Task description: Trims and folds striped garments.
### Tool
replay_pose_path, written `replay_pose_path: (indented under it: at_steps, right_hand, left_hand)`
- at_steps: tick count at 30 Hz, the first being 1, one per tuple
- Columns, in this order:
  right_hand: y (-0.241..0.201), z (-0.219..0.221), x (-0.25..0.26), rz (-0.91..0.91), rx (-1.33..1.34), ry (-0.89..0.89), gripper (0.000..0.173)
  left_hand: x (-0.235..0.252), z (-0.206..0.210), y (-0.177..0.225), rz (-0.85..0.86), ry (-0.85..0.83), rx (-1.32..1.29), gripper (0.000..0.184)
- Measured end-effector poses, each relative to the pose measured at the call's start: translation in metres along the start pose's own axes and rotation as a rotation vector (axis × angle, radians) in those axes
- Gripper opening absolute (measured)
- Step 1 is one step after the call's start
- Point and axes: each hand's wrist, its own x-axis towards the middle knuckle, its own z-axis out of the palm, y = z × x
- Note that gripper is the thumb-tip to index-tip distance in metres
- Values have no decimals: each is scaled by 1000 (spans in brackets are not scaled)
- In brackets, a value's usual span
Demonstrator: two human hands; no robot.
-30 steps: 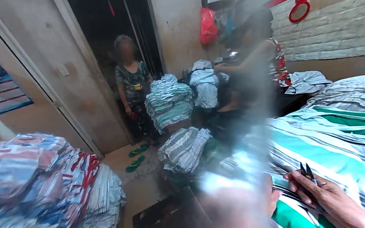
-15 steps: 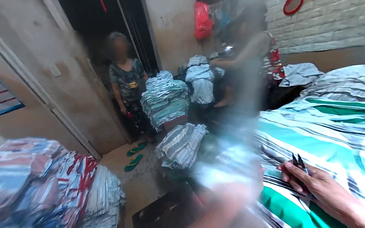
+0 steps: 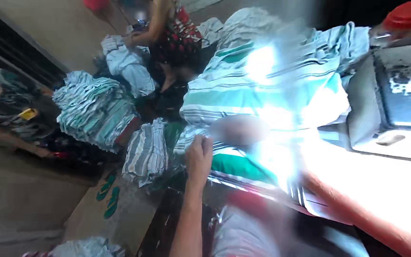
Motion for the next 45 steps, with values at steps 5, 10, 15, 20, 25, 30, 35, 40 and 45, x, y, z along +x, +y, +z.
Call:
replay_pose_path:
  at_steps: [5,10,15,20,25,30,35,40,45]
  right_hand:
    - [-1,0,-2,3,9,-3,28]
    - [-6,-1,-2,22,27,-50,45]
    - [34,-10,19,-47,197,-48,46]
    - [29,-10,27,-104,165,-43,46]
    - [54,-16,41,-118,220,-67,49]
    - [59,-20,44,-115,216,-78,48]
    - [61,-22,46,-98,213,-74,46]
    - [64,-22,48,-107,215,-66,44]
    - [64,-24,49,-105,214,-84,43]
  left_hand:
    - [-1,6,2,16,32,47,21]
    - [0,-1,-10,-53,40,-94,25]
    - [-1,2,4,-70,-26,-42,34]
    - [5,12,7,-28,11,-49,24]
    - [4,10,3,-42,38,-139,25]
    - [2,11,9,-43,-5,-93,36]
    - [2,19,15,82,36,59,17]
    - [4,18,5,200,65,29,17]
    - [10,4,3,82,-75,-163,23]
